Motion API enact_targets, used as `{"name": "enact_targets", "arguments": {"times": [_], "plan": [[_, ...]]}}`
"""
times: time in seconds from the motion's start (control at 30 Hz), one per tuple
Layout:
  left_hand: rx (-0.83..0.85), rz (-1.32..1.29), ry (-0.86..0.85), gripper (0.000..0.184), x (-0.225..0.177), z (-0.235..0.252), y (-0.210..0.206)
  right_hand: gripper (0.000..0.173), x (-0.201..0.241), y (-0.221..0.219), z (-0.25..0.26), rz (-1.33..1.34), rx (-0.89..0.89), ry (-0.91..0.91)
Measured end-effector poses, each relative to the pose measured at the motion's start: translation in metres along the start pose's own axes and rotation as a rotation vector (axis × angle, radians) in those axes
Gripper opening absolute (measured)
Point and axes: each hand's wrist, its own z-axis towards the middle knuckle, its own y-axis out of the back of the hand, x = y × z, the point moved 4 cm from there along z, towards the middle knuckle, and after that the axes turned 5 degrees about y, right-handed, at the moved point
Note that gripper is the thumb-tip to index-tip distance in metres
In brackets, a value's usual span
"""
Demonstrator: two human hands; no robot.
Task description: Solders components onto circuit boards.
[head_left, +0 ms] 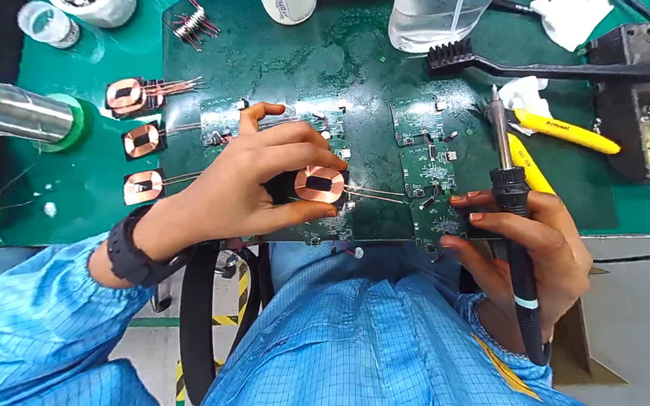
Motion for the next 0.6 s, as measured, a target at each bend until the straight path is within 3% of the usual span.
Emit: {"name": "enact_targets", "arguments": {"times": [0.1,0.27,0.6], "plan": [[-0.082,0.018,0.079,0.035,-0.002,0.009,0.008,0.016,-0.003,-0.001,0.009,0.047,-0.056,-0.011],[-0.129,0.118,0.231,0.038,0.013,0.036,0.003,0.029,-0.01,-0.012,0.024,0.109,-0.157,-0.005],[-0.13,0.168,0.224,0.038,0.026,0.032,-0.008,0.016,-0.012,-0.007,0.023,0.001,-0.144,-0.066]]}}
